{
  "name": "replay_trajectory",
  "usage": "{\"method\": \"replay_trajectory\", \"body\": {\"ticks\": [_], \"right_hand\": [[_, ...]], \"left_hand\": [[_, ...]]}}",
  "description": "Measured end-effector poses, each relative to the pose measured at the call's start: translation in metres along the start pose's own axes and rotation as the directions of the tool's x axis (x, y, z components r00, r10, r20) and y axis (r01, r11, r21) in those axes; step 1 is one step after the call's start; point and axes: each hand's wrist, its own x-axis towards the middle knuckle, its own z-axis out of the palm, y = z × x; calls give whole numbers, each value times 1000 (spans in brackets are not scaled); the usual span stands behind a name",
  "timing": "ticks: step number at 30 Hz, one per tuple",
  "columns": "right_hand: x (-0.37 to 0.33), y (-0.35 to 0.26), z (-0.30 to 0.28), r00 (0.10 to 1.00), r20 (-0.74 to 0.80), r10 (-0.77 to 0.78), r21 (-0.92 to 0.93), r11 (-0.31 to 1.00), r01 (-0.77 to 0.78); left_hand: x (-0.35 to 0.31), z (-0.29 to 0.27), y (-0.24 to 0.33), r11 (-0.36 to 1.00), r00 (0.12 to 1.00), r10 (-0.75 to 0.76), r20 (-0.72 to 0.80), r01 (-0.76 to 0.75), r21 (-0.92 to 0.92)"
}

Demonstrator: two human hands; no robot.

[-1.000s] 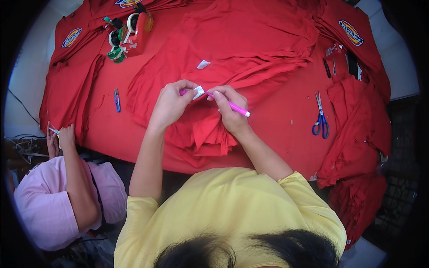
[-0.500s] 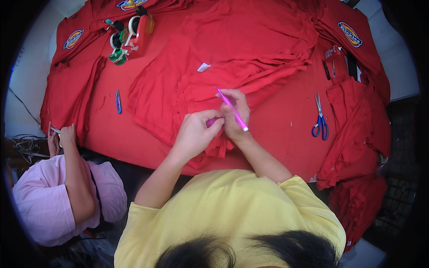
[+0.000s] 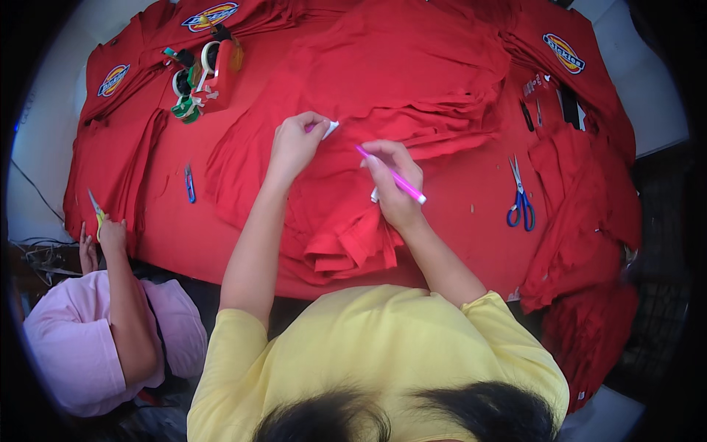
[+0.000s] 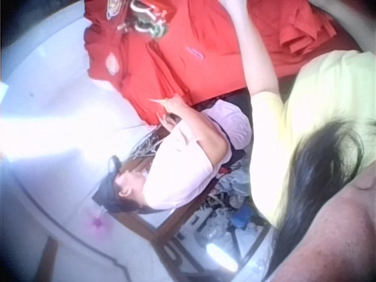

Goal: The person processes clothing by using scissors to trim small white tags from red shirts, using a pen to write on the tags, and stacking the shirts on a table.

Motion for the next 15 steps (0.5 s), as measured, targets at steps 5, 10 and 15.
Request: {"method": "replay_trajectory", "body": {"ticks": [5,10,15], "right_hand": [[7,5,10,986,8,169,37,985,-169],[7,17,12,995,17,93,-97,991,-91],[-2,20,17,991,-133,-20,78,996,31]], "left_hand": [[-31,-13,20,975,977,-93,190,128,-184],[-45,-11,28,958,971,-99,218,152,-241],[-52,-8,23,948,978,-96,184,146,-283]]}}
